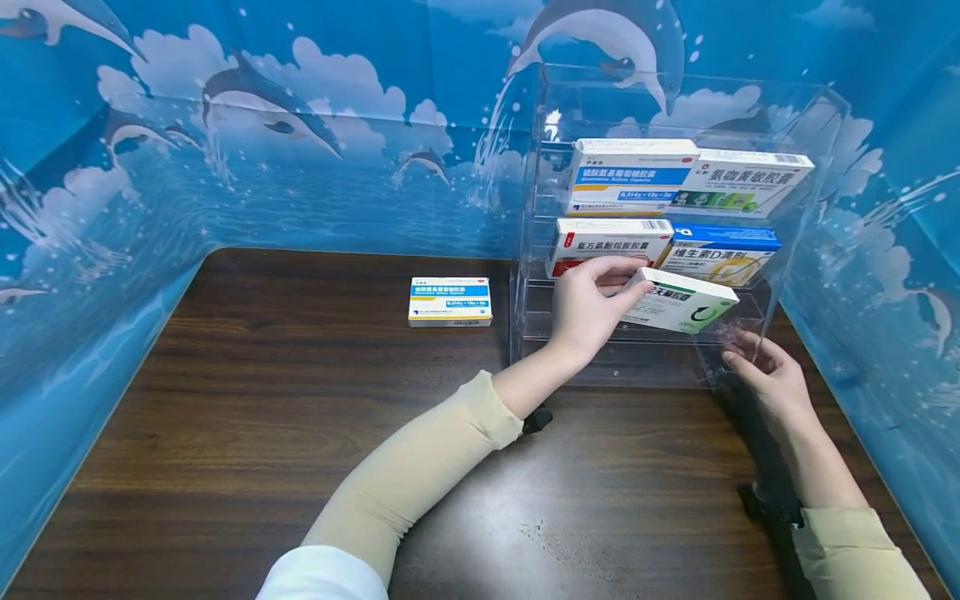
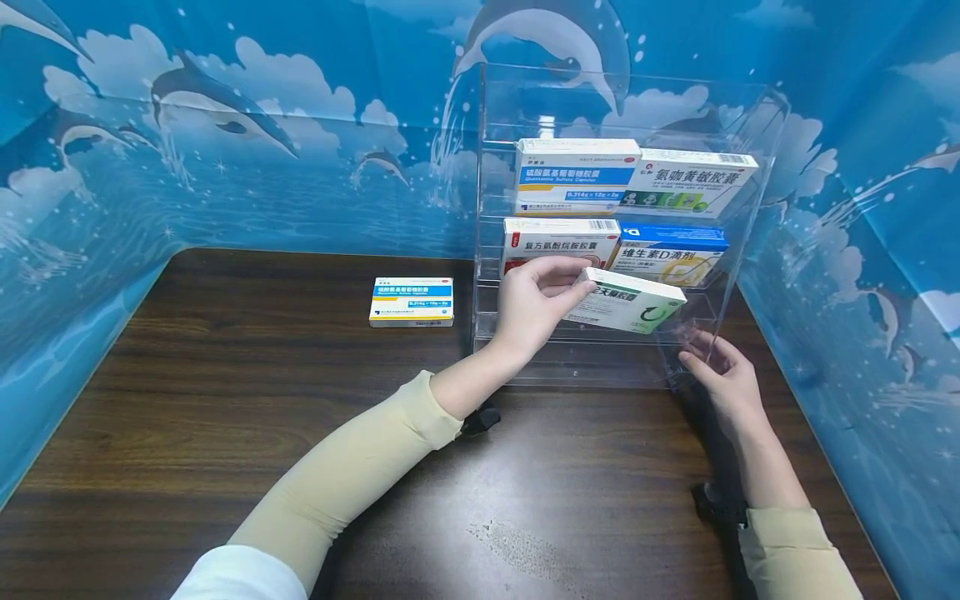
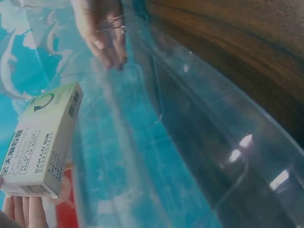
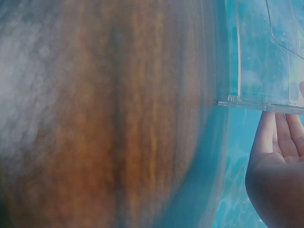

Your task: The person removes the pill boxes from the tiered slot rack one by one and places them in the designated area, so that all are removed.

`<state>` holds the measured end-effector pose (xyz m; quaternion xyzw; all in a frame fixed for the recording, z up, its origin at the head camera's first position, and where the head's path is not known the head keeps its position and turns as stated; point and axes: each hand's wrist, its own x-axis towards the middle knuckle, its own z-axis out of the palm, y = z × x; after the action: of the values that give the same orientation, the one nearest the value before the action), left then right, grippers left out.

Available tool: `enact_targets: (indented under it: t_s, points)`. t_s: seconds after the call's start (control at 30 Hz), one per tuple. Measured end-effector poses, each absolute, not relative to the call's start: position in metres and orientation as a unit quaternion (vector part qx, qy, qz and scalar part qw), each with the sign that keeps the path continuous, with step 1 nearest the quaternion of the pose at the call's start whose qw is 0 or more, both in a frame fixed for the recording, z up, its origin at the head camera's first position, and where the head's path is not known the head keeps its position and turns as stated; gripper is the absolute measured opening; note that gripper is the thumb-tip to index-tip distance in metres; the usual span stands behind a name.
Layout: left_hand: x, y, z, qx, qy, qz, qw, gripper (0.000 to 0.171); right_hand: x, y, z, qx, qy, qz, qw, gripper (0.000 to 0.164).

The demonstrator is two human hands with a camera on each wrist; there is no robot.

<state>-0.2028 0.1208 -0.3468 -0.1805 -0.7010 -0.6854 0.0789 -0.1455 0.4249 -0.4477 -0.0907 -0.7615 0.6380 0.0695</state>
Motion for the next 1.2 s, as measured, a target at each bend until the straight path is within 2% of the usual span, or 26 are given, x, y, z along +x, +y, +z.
enact_targets:
  t_s: [0.23,0.57,0.7,1.2]
  points:
    - [-0.201,0.097,-0.335,-0.14,-0.673,-0.725,0.047,0.024,-0.144,0.427,-0.448,-0.081,-0.761,0.639,0.072,0.034]
    - [-0.199,0.053,-0.325,-0.012,-0.6,-0.795,-0.093,0.027,-0.143,0.428,-0.45,-0.075,-0.751,0.652,0.074,0.033]
    - [-0.197,0.035,-0.322,0.012,-0.583,-0.802,-0.13,0.029,-0.143,0.428,-0.449,-0.072,-0.747,0.657,0.072,0.031]
    - [-0.195,-0.062,-0.322,0.061,-0.583,-0.798,-0.14,0.043,-0.145,0.425,-0.449,-0.082,-0.756,0.646,0.065,0.03]
